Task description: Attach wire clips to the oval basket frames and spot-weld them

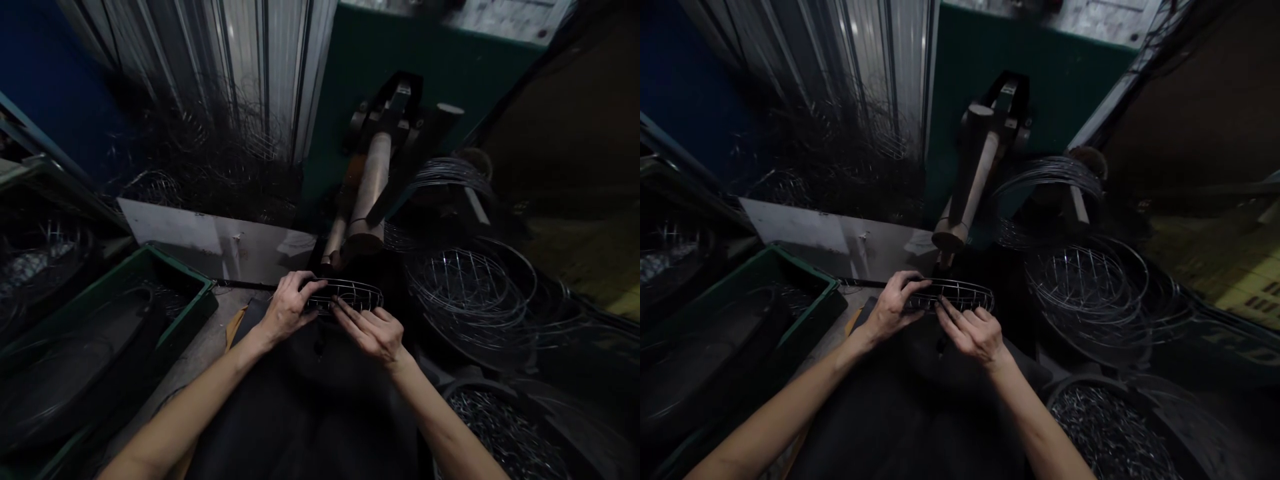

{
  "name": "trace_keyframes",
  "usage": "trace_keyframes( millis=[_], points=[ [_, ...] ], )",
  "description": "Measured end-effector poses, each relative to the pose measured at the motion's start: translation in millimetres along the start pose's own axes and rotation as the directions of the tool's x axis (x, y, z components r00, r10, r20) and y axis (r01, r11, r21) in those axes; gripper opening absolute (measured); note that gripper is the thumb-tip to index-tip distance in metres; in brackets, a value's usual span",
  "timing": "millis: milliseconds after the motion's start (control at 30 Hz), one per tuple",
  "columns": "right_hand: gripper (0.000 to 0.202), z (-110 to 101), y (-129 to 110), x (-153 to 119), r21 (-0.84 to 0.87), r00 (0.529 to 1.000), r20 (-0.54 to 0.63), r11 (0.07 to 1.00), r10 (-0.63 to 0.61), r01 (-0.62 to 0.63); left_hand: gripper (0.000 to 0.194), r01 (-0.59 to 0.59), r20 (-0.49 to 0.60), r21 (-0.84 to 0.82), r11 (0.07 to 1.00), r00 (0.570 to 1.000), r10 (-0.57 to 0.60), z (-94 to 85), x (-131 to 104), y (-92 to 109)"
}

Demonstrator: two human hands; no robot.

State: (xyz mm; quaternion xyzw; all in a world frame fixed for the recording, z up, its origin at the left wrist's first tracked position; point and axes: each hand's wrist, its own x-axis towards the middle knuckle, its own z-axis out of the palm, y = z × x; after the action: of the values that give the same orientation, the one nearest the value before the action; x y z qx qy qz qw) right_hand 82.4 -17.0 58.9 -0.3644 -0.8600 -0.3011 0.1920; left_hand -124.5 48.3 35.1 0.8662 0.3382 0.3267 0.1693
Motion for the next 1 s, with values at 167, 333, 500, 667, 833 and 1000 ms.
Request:
trace_keyframes(
  millis=[167, 333, 500, 667, 833, 1000],
  points=[
    [0.035, 2.3, 3.1, -0.5, -0.007, 1.0, -0.015, 1.0, -0.004, 0.004, 0.051, 0.003, 0.022, 0.012, 1.0, 1.0, -0.003, -2.1, 4.9, 2.0],
    [0.041, 7.2, 7.8, -2.5, 0.005, 1.0, -0.005, 1.0, 0.018, -0.018, 0.051, 0.006, 0.003, 0.02, 1.0, 1.0, -0.006, 0.1, 10.0, -1.1],
    [0.037, 12.0, 13.2, 1.7, 0.005, 1.0, -0.029, 1.0, 0.0, 0.0, 0.049, -0.031, -0.043, 0.041, 0.999, 0.999, 0.033, 3.6, 14.1, -8.4],
    [0.03, 12.2, 14.1, 4.2, 0.005, 1.0, -0.027, 1.0, 0.005, -0.005, 0.051, -0.059, -0.049, 0.046, 0.997, 0.997, 0.061, 2.9, 15.7, -10.4],
    [0.038, 12.6, 15.1, 4.8, 0.033, 1.0, -0.019, 0.999, 0.022, -0.021, 0.051, -0.067, -0.043, 0.061, 0.996, 0.997, 0.07, 4.4, 17.7, -13.8],
    [0.037, 15.2, 15.7, 4.6, 0.06, 0.999, 0.0, 0.997, 0.046, -0.046, 0.049, -0.083, -0.062, 0.057, 0.995, 0.994, 0.086, 4.3, 15.4, -17.3]
  ],
)
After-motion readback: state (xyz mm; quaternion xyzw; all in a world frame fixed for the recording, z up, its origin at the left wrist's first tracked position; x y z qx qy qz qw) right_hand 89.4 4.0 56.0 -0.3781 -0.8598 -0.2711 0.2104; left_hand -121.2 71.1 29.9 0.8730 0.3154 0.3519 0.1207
